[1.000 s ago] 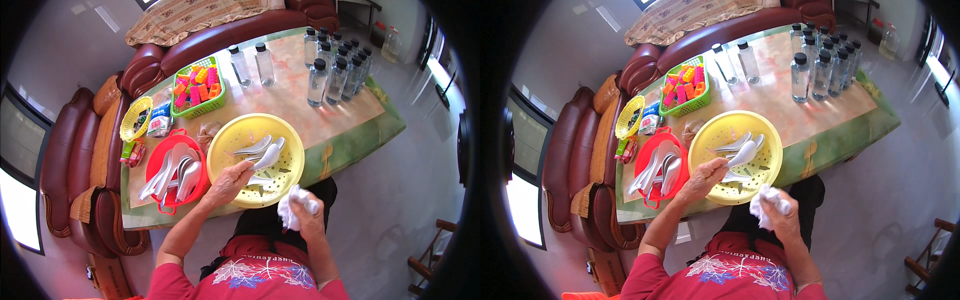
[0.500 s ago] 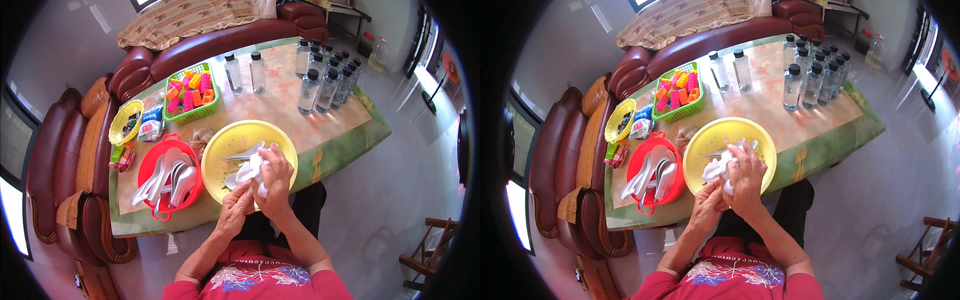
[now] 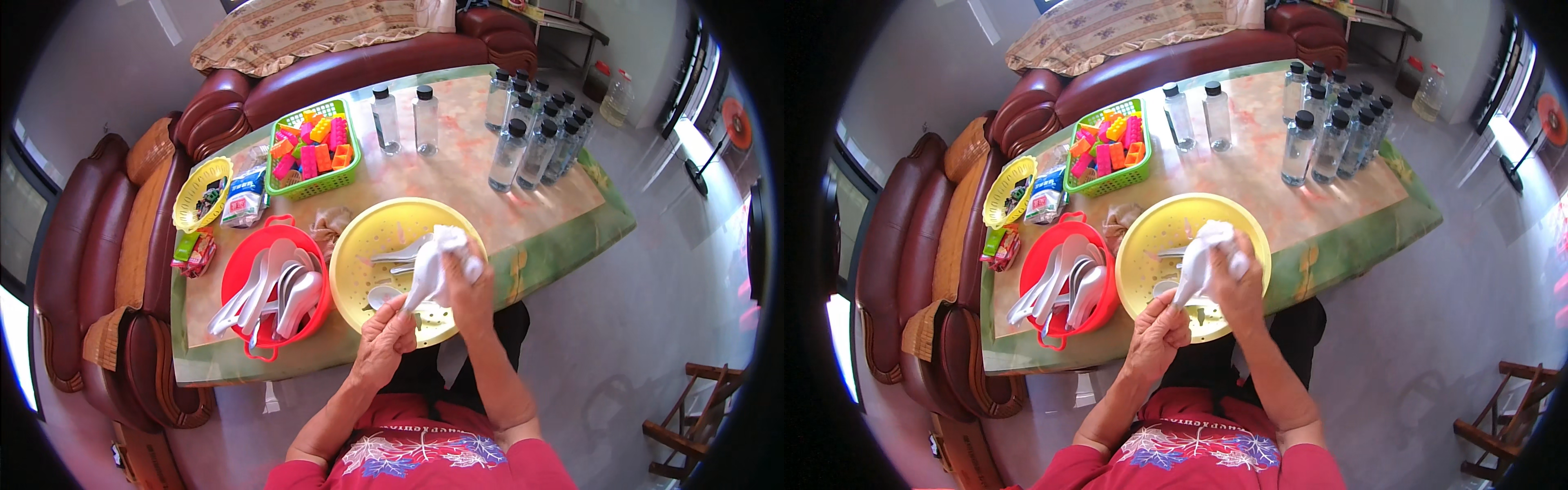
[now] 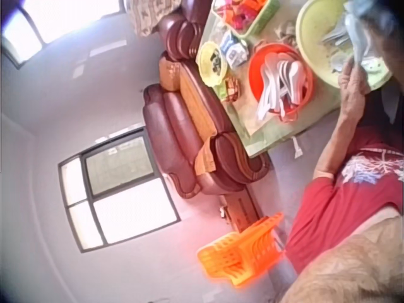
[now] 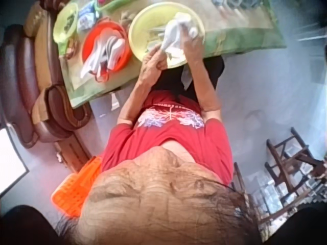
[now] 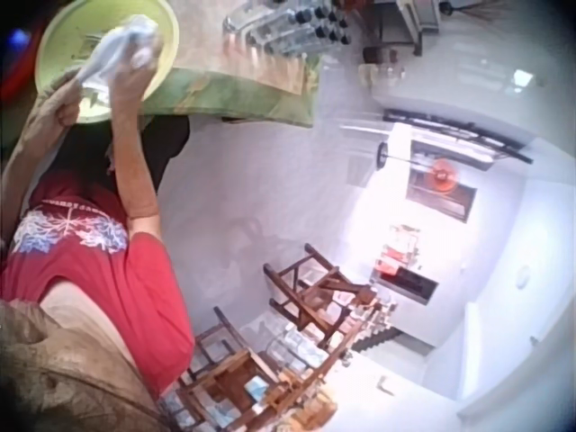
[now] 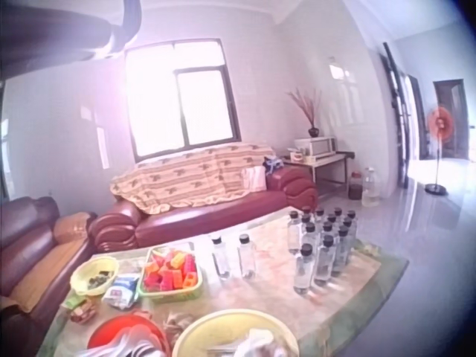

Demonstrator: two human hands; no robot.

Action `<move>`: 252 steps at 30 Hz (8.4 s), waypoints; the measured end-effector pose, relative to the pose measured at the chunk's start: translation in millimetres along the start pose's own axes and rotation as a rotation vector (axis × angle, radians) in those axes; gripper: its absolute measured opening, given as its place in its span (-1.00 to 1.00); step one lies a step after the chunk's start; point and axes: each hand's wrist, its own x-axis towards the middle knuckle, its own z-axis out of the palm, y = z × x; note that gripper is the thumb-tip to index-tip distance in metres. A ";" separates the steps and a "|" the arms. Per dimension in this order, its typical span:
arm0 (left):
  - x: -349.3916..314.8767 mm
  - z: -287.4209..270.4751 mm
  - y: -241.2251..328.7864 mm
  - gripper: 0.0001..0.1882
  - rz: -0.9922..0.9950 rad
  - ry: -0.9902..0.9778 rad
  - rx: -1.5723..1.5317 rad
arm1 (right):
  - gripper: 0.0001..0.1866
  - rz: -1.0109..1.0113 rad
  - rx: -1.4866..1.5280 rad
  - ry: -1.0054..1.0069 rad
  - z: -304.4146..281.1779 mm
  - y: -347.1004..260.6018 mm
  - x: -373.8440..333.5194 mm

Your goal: The person wipes white plastic spoons with a white cloth. They pick up spoons from a yellow colander, wipe them, and place them into a red basket. The person handles the spoons one by one throughout the clip.

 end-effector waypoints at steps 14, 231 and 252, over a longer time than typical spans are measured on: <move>-4.7 -6.3 -0.7 -0.61 0.051 -0.044 0.222 | -0.72 -0.450 -0.522 0.001 5.4 -2.2 -1.4; 11.2 7.7 -1.6 -0.73 -0.064 -0.122 0.190 | -0.76 0.140 0.122 -0.331 -4.0 -8.3 -13.1; 1.7 27.5 -6.8 -0.56 0.592 0.137 1.193 | -0.64 -0.481 -0.488 0.036 -6.8 0.8 -12.3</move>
